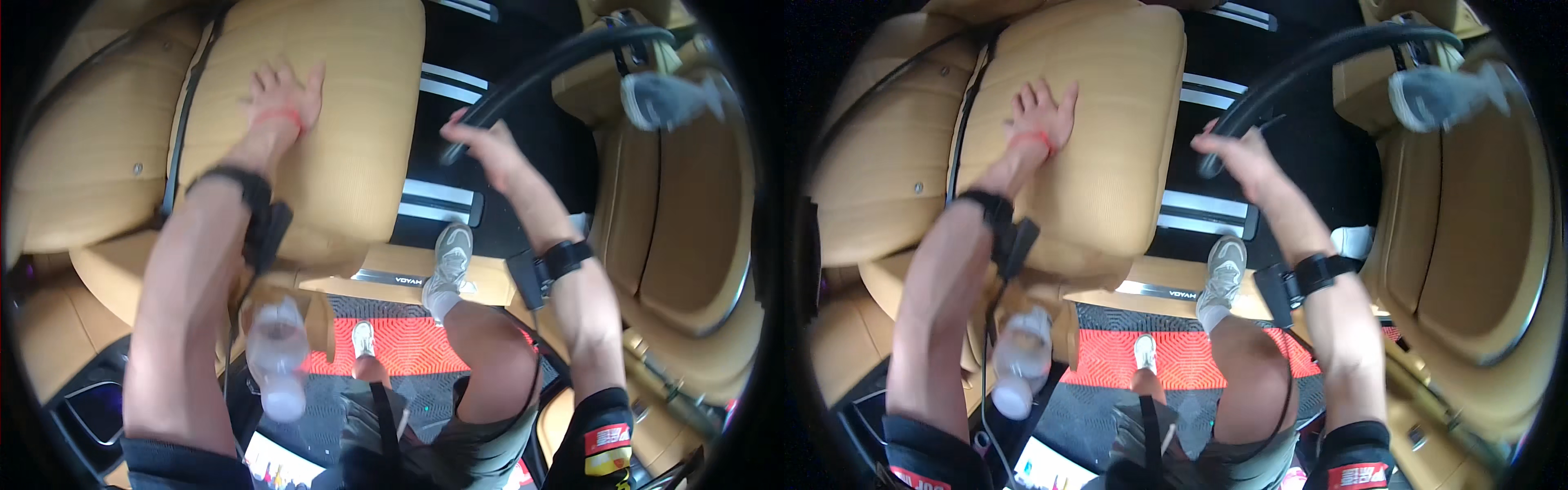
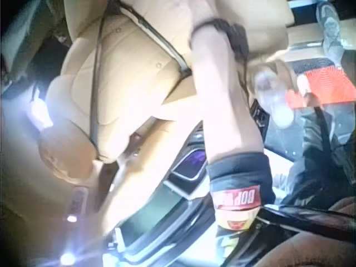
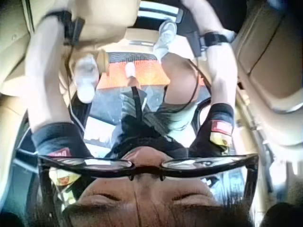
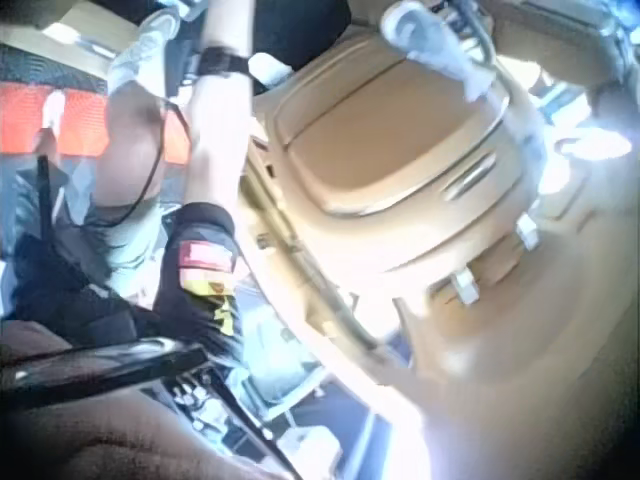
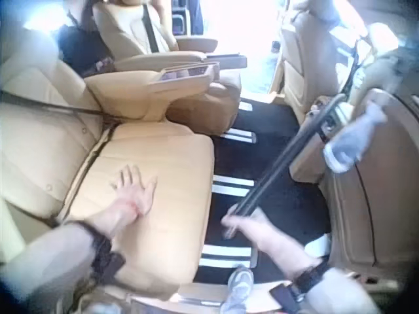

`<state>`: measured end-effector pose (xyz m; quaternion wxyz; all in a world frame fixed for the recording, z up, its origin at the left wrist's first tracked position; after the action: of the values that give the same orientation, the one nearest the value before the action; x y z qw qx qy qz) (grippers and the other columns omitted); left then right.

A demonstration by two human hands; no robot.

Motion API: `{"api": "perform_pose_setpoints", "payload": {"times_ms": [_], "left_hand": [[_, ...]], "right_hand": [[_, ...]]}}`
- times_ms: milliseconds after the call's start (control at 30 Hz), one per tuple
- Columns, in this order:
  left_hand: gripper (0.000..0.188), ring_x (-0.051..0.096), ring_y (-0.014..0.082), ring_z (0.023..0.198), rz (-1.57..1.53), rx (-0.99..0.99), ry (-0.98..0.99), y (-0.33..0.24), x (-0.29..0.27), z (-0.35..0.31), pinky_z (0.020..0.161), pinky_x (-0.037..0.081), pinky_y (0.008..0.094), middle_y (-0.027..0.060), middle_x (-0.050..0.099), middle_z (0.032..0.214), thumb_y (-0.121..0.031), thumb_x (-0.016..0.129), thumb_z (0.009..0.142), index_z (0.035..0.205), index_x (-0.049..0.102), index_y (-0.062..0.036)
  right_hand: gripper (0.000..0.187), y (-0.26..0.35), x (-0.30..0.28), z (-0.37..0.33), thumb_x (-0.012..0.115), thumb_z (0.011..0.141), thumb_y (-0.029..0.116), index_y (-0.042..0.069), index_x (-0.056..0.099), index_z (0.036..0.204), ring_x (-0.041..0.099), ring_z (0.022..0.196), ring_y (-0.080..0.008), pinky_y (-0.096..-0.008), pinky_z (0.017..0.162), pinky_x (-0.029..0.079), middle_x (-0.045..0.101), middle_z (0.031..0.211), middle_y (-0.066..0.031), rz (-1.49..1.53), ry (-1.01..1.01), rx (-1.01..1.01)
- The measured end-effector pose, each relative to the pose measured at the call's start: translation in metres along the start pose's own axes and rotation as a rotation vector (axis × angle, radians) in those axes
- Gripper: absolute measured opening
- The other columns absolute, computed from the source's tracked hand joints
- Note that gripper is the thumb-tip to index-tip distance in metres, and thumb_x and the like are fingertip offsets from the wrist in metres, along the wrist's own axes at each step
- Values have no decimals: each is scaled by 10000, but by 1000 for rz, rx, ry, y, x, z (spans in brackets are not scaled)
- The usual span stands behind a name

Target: Vacuuming the interior floor and footwell of a luxury vehicle.

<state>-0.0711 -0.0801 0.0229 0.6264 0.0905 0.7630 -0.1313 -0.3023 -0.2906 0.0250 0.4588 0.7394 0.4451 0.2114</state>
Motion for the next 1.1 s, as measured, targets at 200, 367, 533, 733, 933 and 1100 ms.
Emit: {"api": "perform_pose_setpoints", "payload": {"times_ms": [200,367,533,733,933,1100], "left_hand": [[942,190,411,1479,72,130,107,18,-2,36,1199,185,487,202,138,1624,-756,234,899,1576,150,-107],[970,157,425,1483,20,149,240,25,10,52,1205,161,487,196,106,1631,-795,235,872,1587,104,-152],[979,110,415,1496,41,119,316,13,25,51,1213,128,485,175,62,1642,-807,231,869,1590,78,-162],[991,24,330,1523,79,83,199,6,18,29,1169,101,632,87,13,1660,-825,230,861,1591,47,-182],[942,12,267,1530,58,94,160,19,24,29,1163,81,651,61,-4,1663,-789,217,892,1591,37,-183],[823,26,273,1529,40,136,7,30,34,24,1165,48,651,70,43,1661,-677,271,960,1588,91,-177]], "right_hand": [[346,27,-12,-81,765,807,178,45,567,1057,631,907,-160,-339,913,451,656,871,-73,174,-185,-270],[347,-40,-9,-123,760,819,106,38,550,1086,648,904,-180,-322,903,468,655,897,-89,383,-264,-178],[282,-95,-20,-158,765,800,41,70,631,1047,634,961,-123,-302,927,478,678,1017,-22,179,-235,-199],[449,-180,2,-144,799,717,-65,77,614,1101,516,1252,-203,-355,1067,396,576,1305,-76,221,-230,-332],[695,-195,19,-106,831,747,41,42,474,1344,410,1358,-236,-346,1112,332,445,1441,-139,278,-422,-260],[668,-180,8,-108,737,897,169,97,370,1451,420,1325,-220,-394,1136,327,445,1402,-83,978,-817,9]]}}
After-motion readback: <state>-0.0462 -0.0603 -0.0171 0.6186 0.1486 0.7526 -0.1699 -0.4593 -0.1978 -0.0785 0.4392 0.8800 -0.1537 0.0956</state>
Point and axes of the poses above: each hand's wrist, its own z-axis towards the middle knuckle, its own x-axis out of the palm, y = z × x, the point moved 3 cm from there along z, towards the middle knuckle
